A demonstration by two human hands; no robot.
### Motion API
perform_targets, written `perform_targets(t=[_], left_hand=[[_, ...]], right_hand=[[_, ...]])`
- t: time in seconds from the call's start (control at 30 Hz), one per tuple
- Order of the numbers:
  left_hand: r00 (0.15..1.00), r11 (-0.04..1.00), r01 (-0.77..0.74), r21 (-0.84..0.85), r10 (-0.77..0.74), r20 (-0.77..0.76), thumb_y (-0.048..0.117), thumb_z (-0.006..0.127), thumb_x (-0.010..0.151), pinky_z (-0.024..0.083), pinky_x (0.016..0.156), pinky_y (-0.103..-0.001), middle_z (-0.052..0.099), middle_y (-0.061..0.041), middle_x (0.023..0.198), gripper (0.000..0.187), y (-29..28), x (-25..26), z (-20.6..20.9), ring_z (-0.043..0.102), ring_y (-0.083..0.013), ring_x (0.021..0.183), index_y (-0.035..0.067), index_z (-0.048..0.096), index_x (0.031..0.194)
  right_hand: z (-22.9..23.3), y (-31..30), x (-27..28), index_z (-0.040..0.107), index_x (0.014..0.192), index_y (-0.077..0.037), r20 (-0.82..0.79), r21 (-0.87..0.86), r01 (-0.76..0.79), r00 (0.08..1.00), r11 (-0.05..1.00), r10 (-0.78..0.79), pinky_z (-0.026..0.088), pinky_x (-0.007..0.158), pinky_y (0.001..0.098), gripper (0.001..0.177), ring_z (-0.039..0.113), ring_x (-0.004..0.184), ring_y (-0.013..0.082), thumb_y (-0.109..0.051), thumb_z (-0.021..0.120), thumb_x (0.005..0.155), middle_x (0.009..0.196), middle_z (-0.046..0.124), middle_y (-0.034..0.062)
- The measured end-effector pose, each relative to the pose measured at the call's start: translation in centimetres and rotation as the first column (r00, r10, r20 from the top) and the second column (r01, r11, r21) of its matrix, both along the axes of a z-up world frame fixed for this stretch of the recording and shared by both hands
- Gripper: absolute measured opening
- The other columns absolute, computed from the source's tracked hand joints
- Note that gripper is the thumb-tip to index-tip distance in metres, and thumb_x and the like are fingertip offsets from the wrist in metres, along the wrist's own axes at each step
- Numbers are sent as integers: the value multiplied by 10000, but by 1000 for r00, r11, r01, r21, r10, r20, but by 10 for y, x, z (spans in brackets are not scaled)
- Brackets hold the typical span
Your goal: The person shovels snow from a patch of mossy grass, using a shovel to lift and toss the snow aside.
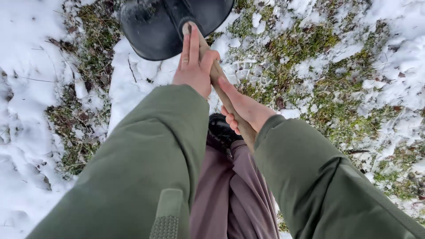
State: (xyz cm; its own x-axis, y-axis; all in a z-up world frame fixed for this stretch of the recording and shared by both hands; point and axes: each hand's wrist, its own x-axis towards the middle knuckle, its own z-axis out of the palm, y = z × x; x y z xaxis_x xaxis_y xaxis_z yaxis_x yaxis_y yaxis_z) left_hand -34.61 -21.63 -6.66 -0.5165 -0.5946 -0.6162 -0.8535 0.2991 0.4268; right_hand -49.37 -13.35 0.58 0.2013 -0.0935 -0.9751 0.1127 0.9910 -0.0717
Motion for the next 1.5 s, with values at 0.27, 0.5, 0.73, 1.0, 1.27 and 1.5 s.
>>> perform_targets(t=[0.27, 0.5, 0.73, 1.0, 1.27, 1.5], left_hand=[[986, 986, 169, -10, -169, 13, 37, 633, 1019, 88, 1341, -576, -277, -76, 1720, 512, 42, -64, 52, -141, -397, 1618, 396, 365, 1267], [989, 928, 44, -371, -92, -113, 174, 787, 972, 78, 1306, -655, 32, -119, 1768, 501, 34, -15, 90, 77, -327, 1647, 355, 437, 1281], [764, 724, -644, -248, 591, -258, 184, 446, 1103, 523, 1029, -546, 223, -203, 1531, 351, 72, 100, 138, 506, -357, 1260, 213, 359, 1442], [-43, -7, -982, 191, 981, -189, 623, 404, 1104, 593, 800, -602, 292, -293, 1346, 746, 88, 167, 153, 575, -415, 1051, -30, 261, 1436], [-537, -521, -814, 256, 844, 10, 102, 716, 920, 457, 622, -622, 579, -280, 1040, 988, 145, 232, 122, 664, -387, 817, -165, -31, 1509], [-703, -716, -648, 260, 694, 158, 83, 734, 911, 373, 636, -588, 590, -175, 942, 961, 181, 253, 127, 632, -245, 763, -158, 16, 1502]], right_hand=[[72, 50, -61, 495, 794, -101, 20, 168, -44, 999, 985, 41, 489, 468, 383, 883, 529, 453, 144, -963, 320, 880, 574, 418, -32], [120, 12, -45, 518, 786, -97, 37, 138, -122, 992, 983, 117, 517, 444, 409, 863, 520, 420, 138, -945, 391, 885, 551, 478, -2], [148, -20, 25, 583, 799, -87, 154, 31, -433, 893, 901, 424, 571, 514, 386, 832, 590, 486, 161, -889, 416, 944, 593, 545, 27], [165, -48, 148, 590, 722, -92, 207, -34, -691, 702, 722, 682, 544, 454, 358, 779, 565, 452, 153, -809, 473, 1002, 562, 570, 46], [170, -49, 227, 582, 690, -125, 162, -26, -919, 384, 393, 909, 501, 419, 321, 765, 544, 445, 126, -841, 534, 954, 557, 580, 39], [143, -56, 264, 582, 713, -131, 163, -42, -988, 137, 146, 977, 491, 449, 315, 718, 529, 467, 123, -798, 539, 976, 580, 578, 32]])
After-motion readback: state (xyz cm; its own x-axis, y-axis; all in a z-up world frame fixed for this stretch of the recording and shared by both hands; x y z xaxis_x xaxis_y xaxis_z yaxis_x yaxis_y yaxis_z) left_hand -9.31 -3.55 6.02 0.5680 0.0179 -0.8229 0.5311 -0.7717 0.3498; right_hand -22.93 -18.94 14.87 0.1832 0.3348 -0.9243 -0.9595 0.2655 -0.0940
